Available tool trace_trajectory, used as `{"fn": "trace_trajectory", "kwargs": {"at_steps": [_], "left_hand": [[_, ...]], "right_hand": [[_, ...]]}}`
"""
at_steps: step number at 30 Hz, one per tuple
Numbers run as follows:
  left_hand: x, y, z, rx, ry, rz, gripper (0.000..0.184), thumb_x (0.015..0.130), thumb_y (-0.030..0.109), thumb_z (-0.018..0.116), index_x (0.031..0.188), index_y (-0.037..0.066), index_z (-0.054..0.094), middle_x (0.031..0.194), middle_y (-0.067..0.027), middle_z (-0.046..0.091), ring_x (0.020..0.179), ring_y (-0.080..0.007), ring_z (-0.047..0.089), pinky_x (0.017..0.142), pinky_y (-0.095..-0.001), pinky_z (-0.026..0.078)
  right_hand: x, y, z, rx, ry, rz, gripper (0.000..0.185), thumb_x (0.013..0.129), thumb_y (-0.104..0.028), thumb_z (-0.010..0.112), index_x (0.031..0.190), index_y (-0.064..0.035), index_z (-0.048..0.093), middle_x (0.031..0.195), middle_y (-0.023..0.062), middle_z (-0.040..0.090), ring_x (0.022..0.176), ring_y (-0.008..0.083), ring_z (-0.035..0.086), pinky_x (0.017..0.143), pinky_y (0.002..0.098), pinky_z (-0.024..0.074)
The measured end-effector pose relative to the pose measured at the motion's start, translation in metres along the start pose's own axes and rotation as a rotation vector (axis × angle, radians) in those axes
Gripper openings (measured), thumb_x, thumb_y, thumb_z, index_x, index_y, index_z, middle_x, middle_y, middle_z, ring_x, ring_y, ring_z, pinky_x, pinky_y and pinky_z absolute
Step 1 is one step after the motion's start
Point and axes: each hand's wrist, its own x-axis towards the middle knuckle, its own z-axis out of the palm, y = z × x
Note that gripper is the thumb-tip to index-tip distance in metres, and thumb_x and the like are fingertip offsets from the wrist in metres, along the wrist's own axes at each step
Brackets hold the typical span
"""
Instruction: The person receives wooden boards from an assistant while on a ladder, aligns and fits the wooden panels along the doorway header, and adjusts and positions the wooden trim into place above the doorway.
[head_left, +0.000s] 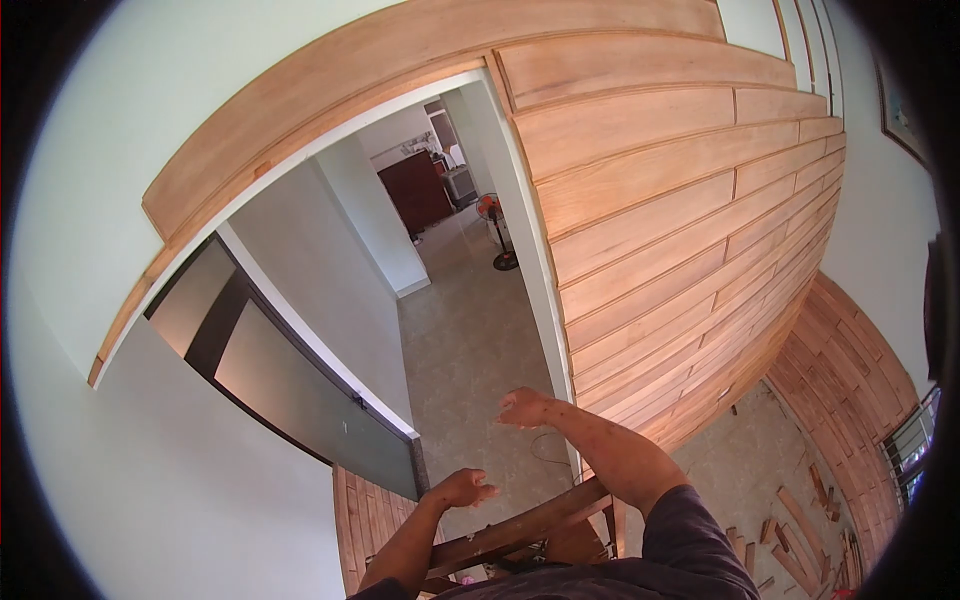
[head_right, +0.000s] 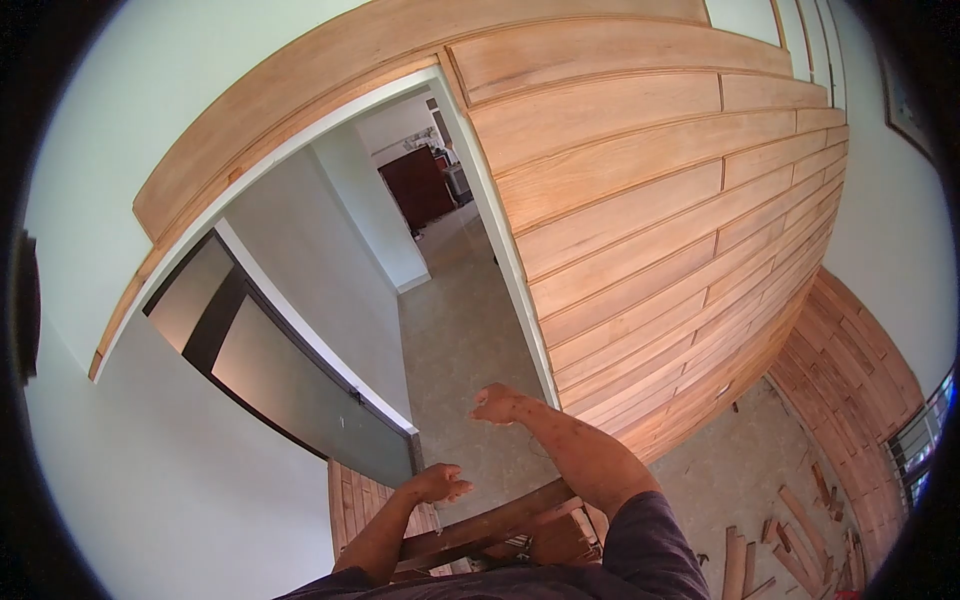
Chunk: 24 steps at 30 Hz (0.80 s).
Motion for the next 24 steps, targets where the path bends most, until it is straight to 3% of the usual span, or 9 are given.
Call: {"fn": "trace_trajectory", "kwargs": {"at_steps": [5, 7, 11, 17, 19, 24], "left_hand": [[-0.005, 0.011, -0.004, 0.048, -0.051, -0.023, 0.047, 0.088, 0.045, 0.070, 0.087, 0.000, 0.057, 0.082, -0.0104, 0.067, 0.072, -0.0152, 0.063, 0.065, -0.0323, 0.050], [-0.003, 0.006, -0.002, 0.007, -0.028, -0.004, 0.054, 0.086, 0.044, 0.072, 0.100, -0.006, 0.059, 0.076, -0.0122, 0.064, 0.066, -0.0164, 0.062, 0.063, -0.0327, 0.048], [0.001, 0.000, -0.002, -0.012, -0.006, 0.002, 0.056, 0.085, 0.044, 0.072, 0.104, -0.007, 0.059, 0.076, -0.0127, 0.065, 0.066, -0.0165, 0.061, 0.064, -0.0319, 0.049], [-0.003, 0.005, -0.001, -0.034, 0.002, -0.002, 0.051, 0.086, 0.044, 0.072, 0.092, -0.004, 0.058, 0.077, -0.0137, 0.065, 0.065, -0.0169, 0.061, 0.064, -0.0334, 0.048], [-0.003, 0.008, -0.001, 0.008, 0.010, -0.003, 0.043, 0.088, 0.039, 0.072, 0.081, 0.001, 0.054, 0.079, -0.0082, 0.063, 0.066, -0.0136, 0.059, 0.062, -0.0316, 0.048], [0.005, -0.004, 0.002, -0.038, -0.013, -0.004, 0.040, 0.089, 0.037, 0.072, 0.079, 0.002, 0.054, 0.076, -0.0066, 0.061, 0.065, -0.0134, 0.056, 0.061, -0.0312, 0.048]], "right_hand": [[0.004, 0.003, 0.000, 0.011, -0.019, 0.010, 0.067, 0.080, -0.041, 0.074, 0.132, -0.0028, 0.057, 0.093, 0.0134, 0.069, 0.077, 0.0193, 0.066, 0.065, 0.0333, 0.0536], [0.004, 0.004, 0.000, -0.004, -0.008, -0.007, 0.067, 0.080, -0.042, 0.075, 0.131, -0.0029, 0.057, 0.095, 0.0146, 0.069, 0.077, 0.0195, 0.066, 0.066, 0.0334, 0.0538], [0.008, 0.006, 0.002, 0.021, -0.019, -0.011, 0.066, 0.080, -0.042, 0.075, 0.130, -0.0018, 0.058, 0.097, 0.0155, 0.069, 0.078, 0.0201, 0.066, 0.068, 0.0332, 0.0540], [0.007, 0.006, 0.001, 0.007, -0.019, -0.016, 0.065, 0.081, -0.040, 0.074, 0.130, -0.0002, 0.057, 0.102, 0.0163, 0.069, 0.081, 0.0217, 0.067, 0.072, 0.0334, 0.0542], [0.005, 0.003, 0.001, 0.021, -0.041, 0.020, 0.065, 0.081, -0.040, 0.074, 0.130, -0.0006, 0.057, 0.104, 0.0165, 0.069, 0.083, 0.0216, 0.067, 0.072, 0.0335, 0.0543], [0.005, 0.004, 0.003, 0.017, -0.029, 0.015, 0.065, 0.081, -0.040, 0.074, 0.131, -0.0019, 0.057, 0.098, 0.0126, 0.068, 0.079, 0.0184, 0.066, 0.068, 0.0311, 0.0537]]}}
